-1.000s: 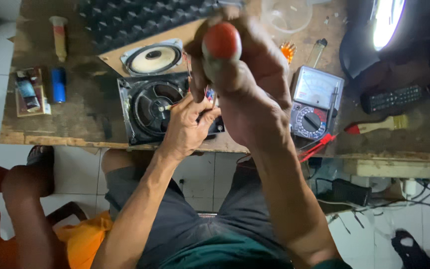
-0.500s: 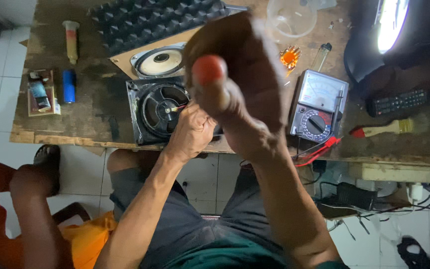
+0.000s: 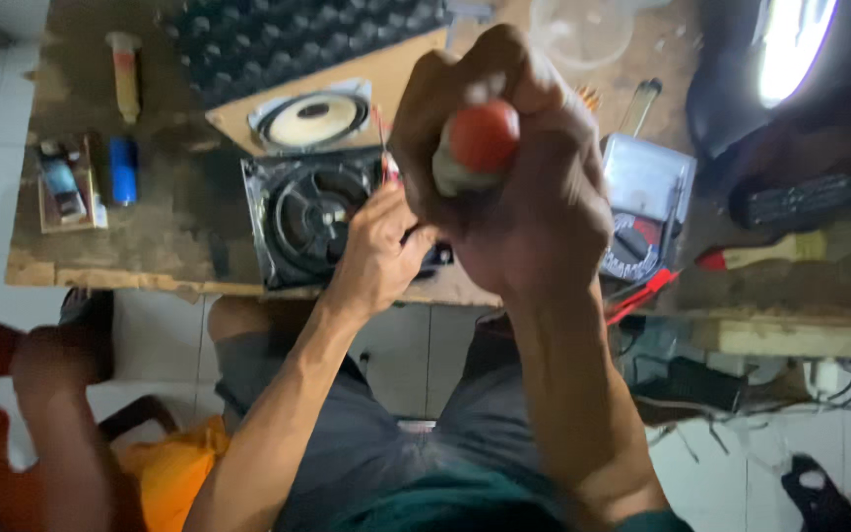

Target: The person uses a soldering iron to work on wires inside a speaker box, then uses a brush to clean the interior. They then use a screwdriver to remove screws and detach a small circuit board from the speaker assembly.

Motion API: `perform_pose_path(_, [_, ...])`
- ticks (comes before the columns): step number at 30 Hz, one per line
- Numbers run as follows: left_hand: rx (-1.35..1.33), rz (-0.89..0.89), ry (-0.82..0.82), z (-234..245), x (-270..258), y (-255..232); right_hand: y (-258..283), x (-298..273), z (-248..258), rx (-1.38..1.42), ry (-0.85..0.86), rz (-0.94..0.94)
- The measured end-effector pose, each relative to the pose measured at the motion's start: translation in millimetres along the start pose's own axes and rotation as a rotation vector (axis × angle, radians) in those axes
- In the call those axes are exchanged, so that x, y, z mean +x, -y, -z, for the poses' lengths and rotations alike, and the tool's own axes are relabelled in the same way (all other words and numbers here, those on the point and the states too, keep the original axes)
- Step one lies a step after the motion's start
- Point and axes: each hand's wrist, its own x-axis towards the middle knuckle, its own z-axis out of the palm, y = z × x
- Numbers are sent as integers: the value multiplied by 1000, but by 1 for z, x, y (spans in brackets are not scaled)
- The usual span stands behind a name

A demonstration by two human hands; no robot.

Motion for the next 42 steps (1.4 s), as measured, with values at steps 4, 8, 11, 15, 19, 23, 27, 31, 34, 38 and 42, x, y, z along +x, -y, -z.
perform_pose_path(4, [29,4,-71,-5,-1,14,-9,-1,14,328,-329,-339])
perform_pose_path(8, [-27,7,-7,0,2,-7,-4,2,17,204,-9,-208])
perform_pose_path(11, [-9,-18,-7,-1,-1,-6,-1,-2,9,-16,-28,-95])
perform_pose_path(15, [19,-6,22,-3,-3,-3,11,-12,-7,-384,-186,210])
perform_pose_path(19, [10,9,38,0,1,-1,7,-13,7,-207,-41,304])
perform_pose_path(23, [-27,-32,-59,-6,-3,1,14,-23,10,-116,-19,116])
perform_pose_path(27, [36,-74,-51,-6,-4,5,12,-21,11,-19,79,15])
perform_pose_path(31, [16,-75,-45,-7,-5,5,13,-16,1,22,38,13])
perform_pose_path(34, [14,-75,-72,-12,-5,11,12,-16,1,-66,47,72])
perform_pose_path(38, [-41,-85,-70,-10,-9,4,6,-22,-9,-2,-80,-19])
perform_pose_path(42, [-67,-59,-25,1,-3,-2,8,-4,-13,37,-93,-69])
